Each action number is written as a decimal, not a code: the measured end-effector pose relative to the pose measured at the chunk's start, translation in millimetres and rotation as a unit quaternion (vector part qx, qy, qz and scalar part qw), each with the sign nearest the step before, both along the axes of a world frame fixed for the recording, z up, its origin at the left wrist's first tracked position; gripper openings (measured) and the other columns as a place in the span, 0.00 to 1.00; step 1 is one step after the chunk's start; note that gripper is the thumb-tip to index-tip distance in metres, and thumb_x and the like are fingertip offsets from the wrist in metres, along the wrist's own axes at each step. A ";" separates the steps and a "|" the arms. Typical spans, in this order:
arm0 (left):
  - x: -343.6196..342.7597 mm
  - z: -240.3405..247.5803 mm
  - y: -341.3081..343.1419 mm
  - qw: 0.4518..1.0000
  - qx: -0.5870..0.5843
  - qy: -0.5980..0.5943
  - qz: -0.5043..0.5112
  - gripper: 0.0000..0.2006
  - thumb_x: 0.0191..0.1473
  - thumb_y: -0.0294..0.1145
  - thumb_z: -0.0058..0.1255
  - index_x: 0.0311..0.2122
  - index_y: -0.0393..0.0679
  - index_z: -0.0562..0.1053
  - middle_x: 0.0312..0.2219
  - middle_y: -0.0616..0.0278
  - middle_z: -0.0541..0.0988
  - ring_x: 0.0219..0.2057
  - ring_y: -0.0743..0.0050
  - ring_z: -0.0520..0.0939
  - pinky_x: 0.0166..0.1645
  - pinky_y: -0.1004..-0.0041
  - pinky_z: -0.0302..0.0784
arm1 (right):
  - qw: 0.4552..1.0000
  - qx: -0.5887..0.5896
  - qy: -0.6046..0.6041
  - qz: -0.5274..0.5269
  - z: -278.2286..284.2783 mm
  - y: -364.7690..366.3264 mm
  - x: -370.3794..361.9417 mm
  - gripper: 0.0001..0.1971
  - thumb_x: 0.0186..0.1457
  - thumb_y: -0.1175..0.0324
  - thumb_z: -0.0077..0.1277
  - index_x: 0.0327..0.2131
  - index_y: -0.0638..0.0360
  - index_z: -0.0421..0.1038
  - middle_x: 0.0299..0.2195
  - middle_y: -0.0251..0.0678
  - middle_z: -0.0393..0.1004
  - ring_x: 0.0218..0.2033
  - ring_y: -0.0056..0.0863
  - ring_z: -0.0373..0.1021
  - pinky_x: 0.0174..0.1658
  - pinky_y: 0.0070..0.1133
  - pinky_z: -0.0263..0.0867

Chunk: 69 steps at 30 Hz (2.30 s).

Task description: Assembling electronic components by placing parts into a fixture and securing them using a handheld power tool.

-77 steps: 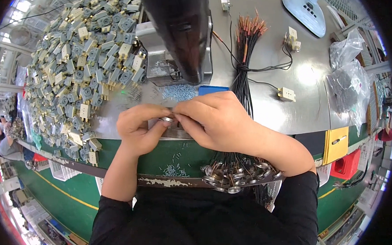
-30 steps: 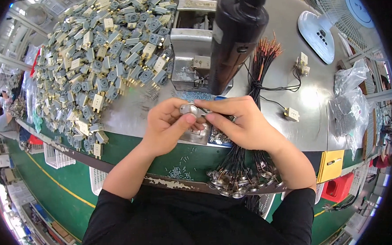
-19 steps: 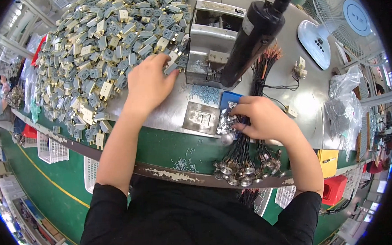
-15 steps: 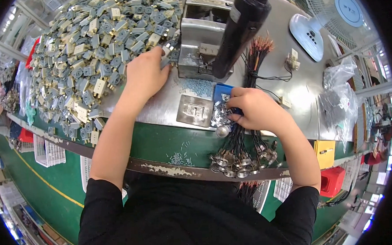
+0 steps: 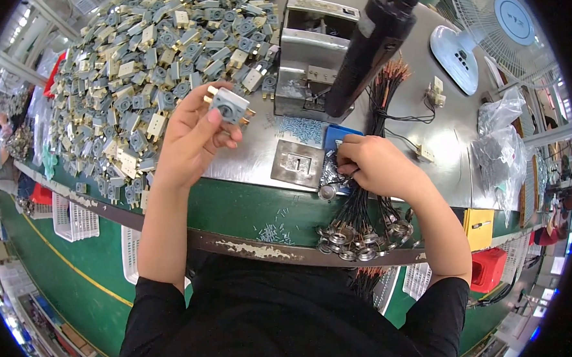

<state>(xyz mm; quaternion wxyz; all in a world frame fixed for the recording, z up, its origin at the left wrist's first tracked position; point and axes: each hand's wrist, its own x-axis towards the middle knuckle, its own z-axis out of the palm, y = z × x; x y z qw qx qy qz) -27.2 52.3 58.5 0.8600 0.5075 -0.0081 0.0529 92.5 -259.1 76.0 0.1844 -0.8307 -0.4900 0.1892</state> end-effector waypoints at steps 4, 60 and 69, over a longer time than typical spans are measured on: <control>-8.8 -3.7 -8.6 0.997 -0.062 -0.036 -0.016 0.17 0.69 0.29 0.50 0.58 0.34 0.68 0.46 0.52 0.80 0.31 0.70 0.86 0.33 0.80 0.83 | 0.999 0.015 -0.023 -0.023 4.4 -0.2 -2.0 0.06 0.53 0.78 0.58 0.35 0.64 0.72 0.31 0.48 0.75 0.35 0.53 0.73 0.38 0.39 0.68; 12.0 -42.3 -52.9 0.878 0.470 -0.092 -0.026 0.18 0.45 0.26 0.72 0.45 0.47 0.84 0.36 0.60 0.85 0.30 0.68 0.84 0.33 0.72 0.78 | 0.974 0.198 -0.045 -0.095 6.7 -8.9 -1.6 0.10 0.50 0.84 0.61 0.37 0.63 0.78 0.30 0.39 0.80 0.31 0.34 0.78 0.36 0.24 0.71; -36.1 -23.1 -2.0 0.738 0.653 -0.043 0.165 0.12 0.51 0.27 0.66 0.43 0.45 0.82 0.43 0.59 0.83 0.37 0.56 0.85 0.42 0.65 0.81 | 0.978 0.187 -0.038 -0.085 12.0 -1.1 -4.9 0.16 0.51 0.90 0.53 0.42 0.65 0.78 0.30 0.39 0.79 0.31 0.31 0.78 0.37 0.22 0.73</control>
